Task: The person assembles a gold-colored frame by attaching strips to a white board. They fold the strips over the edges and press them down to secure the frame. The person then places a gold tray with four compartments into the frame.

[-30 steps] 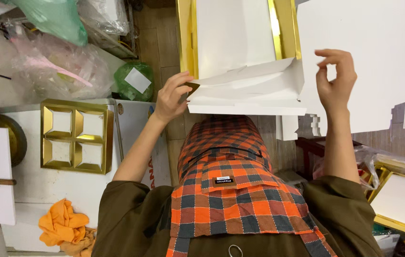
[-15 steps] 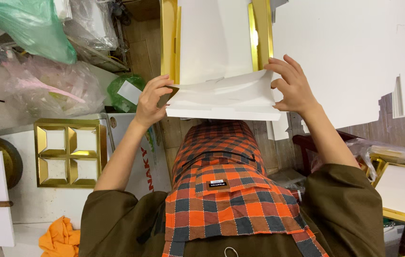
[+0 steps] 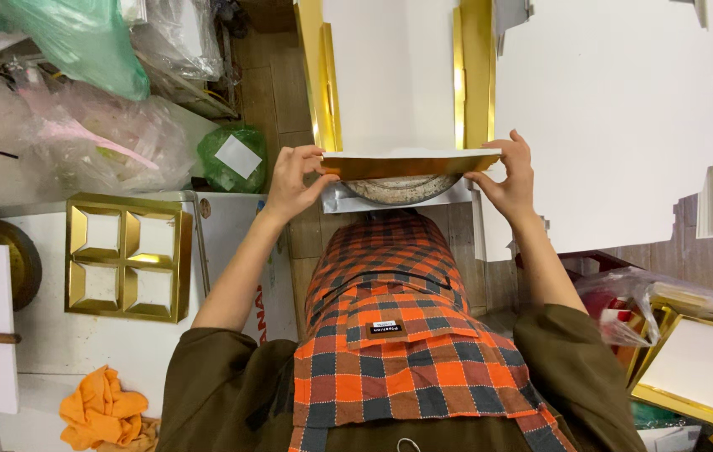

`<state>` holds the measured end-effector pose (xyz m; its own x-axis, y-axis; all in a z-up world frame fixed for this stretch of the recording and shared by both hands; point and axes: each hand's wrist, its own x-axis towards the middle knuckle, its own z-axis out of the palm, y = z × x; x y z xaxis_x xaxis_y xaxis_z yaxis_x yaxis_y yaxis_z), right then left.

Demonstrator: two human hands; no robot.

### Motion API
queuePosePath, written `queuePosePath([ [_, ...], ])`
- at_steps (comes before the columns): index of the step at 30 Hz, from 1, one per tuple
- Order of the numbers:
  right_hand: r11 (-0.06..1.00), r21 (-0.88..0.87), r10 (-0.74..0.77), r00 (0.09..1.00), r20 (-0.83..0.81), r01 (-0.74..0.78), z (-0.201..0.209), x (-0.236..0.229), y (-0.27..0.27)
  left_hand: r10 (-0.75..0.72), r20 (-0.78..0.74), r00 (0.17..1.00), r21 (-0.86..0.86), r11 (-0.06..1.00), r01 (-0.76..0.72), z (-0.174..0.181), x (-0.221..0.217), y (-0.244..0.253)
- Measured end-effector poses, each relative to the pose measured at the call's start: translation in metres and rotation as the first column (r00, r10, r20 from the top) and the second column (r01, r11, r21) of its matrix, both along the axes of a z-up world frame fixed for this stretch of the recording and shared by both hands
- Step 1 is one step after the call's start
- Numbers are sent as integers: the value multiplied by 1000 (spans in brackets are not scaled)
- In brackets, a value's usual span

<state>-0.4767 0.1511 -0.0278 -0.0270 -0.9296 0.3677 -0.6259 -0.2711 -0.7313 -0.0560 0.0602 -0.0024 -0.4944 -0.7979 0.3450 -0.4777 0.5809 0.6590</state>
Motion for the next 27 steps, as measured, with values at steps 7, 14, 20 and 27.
queuePosePath([
  [7,992,3,128,986,-103,-128,23,-7,-2,-5,44,999,-71,997,8,-9,-1,-19],
  [14,985,32,-170,912,374,171,-31,4,-20,-87,75,993,-23,996,89,5,-30,8],
  [20,950,121,-285,638,715,289,-45,14,-72,-198,206,958,377,920,109,24,-114,43],
  [27,984,167,-155,714,682,54,-39,48,-89,-575,-276,770,626,500,598,-33,-157,-2],
])
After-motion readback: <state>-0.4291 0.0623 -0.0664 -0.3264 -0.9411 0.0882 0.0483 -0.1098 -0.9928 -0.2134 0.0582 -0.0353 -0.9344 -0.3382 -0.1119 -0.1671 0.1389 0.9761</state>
